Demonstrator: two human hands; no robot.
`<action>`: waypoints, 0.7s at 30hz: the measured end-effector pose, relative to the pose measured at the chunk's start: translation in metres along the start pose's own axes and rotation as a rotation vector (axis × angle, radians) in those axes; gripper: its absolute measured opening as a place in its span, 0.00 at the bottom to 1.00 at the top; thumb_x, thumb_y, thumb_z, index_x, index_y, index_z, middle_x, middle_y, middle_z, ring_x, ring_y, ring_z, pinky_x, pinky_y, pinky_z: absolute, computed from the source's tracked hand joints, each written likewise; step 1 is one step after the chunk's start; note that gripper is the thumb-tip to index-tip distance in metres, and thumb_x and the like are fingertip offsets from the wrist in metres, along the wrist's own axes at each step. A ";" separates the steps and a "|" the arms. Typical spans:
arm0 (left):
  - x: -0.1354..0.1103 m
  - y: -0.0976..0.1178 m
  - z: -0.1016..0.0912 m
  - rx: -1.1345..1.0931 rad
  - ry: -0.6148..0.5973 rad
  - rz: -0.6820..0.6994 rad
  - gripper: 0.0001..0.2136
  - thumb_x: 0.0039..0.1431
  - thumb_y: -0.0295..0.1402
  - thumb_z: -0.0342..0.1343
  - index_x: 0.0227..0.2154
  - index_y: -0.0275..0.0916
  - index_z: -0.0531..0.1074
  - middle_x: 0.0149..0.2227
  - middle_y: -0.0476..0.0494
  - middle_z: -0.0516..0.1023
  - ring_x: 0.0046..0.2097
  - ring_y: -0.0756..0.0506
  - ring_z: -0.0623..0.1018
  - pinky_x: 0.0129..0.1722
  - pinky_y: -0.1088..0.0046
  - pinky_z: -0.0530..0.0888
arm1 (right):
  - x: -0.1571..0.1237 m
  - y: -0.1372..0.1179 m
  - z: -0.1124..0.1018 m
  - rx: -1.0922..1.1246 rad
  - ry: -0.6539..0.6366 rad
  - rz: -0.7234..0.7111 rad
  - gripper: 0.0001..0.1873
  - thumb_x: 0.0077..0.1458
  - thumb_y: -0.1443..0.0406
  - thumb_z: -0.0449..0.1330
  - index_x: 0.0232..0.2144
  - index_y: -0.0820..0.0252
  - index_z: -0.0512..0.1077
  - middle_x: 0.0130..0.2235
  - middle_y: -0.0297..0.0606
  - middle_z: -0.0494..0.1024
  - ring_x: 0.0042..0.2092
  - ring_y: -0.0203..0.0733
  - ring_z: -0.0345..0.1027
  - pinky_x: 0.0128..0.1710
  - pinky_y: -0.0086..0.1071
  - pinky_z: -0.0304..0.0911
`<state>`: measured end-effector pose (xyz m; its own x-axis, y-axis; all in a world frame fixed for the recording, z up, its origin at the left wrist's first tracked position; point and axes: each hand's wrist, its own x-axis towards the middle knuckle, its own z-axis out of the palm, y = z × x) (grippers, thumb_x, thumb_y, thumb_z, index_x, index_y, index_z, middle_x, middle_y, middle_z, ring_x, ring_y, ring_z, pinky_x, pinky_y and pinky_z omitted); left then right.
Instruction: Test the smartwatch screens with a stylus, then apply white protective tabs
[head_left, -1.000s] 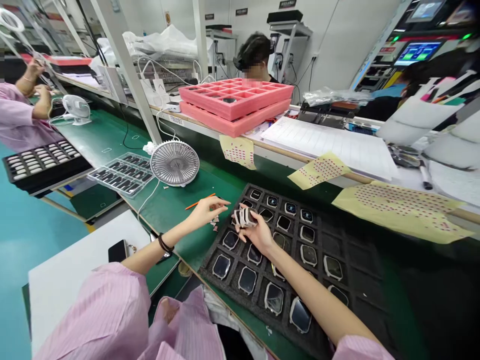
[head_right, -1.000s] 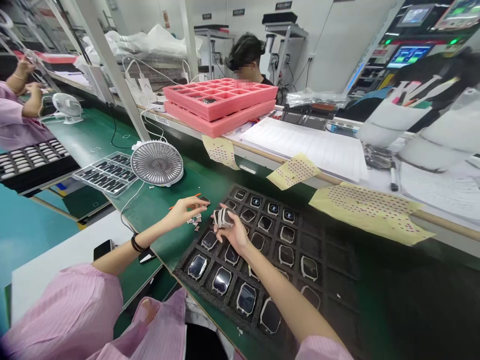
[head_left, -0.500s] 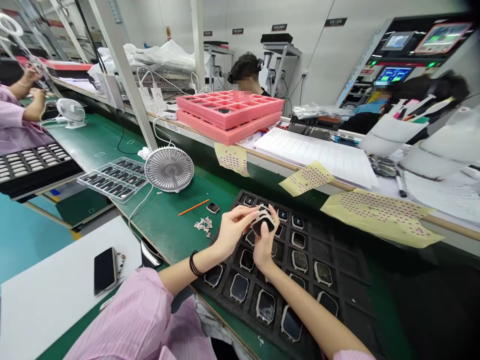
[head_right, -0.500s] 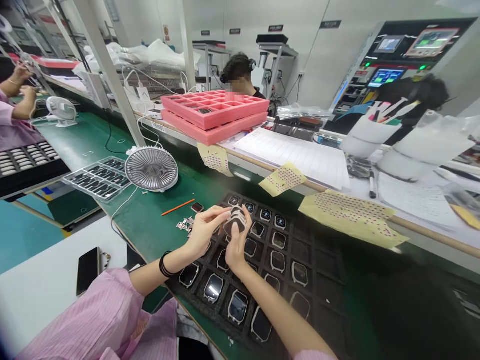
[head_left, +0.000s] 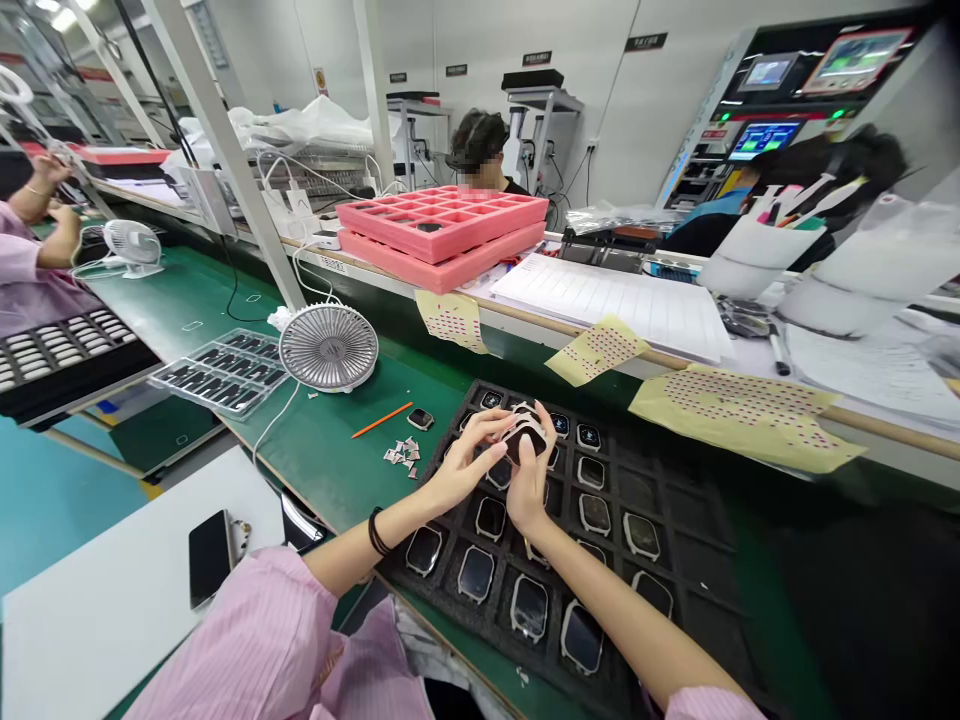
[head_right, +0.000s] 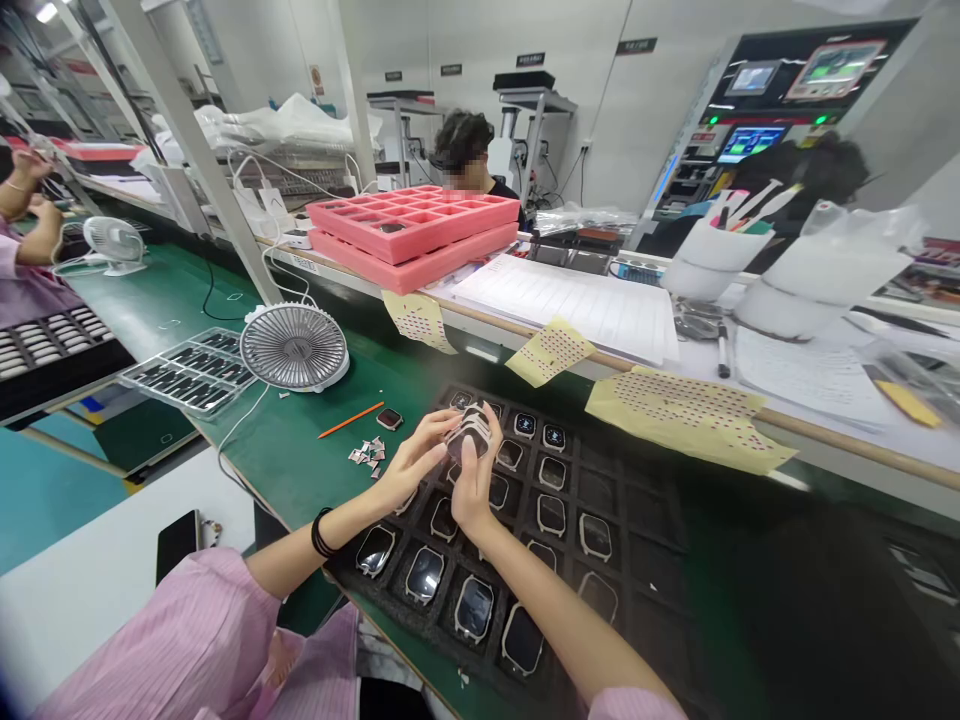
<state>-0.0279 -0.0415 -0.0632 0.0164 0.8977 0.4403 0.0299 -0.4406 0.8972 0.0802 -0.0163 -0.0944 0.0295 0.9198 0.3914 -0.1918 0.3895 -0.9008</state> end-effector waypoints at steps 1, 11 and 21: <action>0.000 -0.001 -0.004 -0.024 -0.036 -0.028 0.21 0.61 0.47 0.55 0.52 0.43 0.74 0.59 0.39 0.70 0.63 0.38 0.65 0.60 0.61 0.65 | 0.001 -0.002 0.000 -0.027 -0.002 -0.019 0.28 0.63 0.53 0.46 0.63 0.51 0.53 0.62 0.44 0.60 0.60 0.47 0.59 0.59 0.49 0.56; -0.006 0.000 -0.036 -0.117 -0.200 -0.362 0.25 0.60 0.44 0.57 0.60 0.46 0.67 0.63 0.44 0.67 0.64 0.38 0.66 0.65 0.58 0.60 | -0.001 -0.003 0.005 -0.068 -0.085 0.025 0.30 0.62 0.52 0.48 0.63 0.55 0.55 0.52 0.45 0.70 0.50 0.46 0.66 0.50 0.43 0.64; -0.022 0.015 -0.074 0.056 -0.512 -0.385 0.34 0.60 0.34 0.59 0.67 0.48 0.51 0.56 0.38 0.75 0.59 0.42 0.72 0.59 0.59 0.67 | -0.009 -0.001 0.008 0.151 -0.335 0.248 0.34 0.60 0.50 0.49 0.66 0.50 0.51 0.39 0.38 0.73 0.26 0.39 0.63 0.28 0.37 0.67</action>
<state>-0.1013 -0.0679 -0.0566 0.4691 0.8831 0.0026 0.1806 -0.0989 0.9786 0.0719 -0.0252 -0.0955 -0.3502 0.9083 0.2288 -0.2946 0.1250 -0.9474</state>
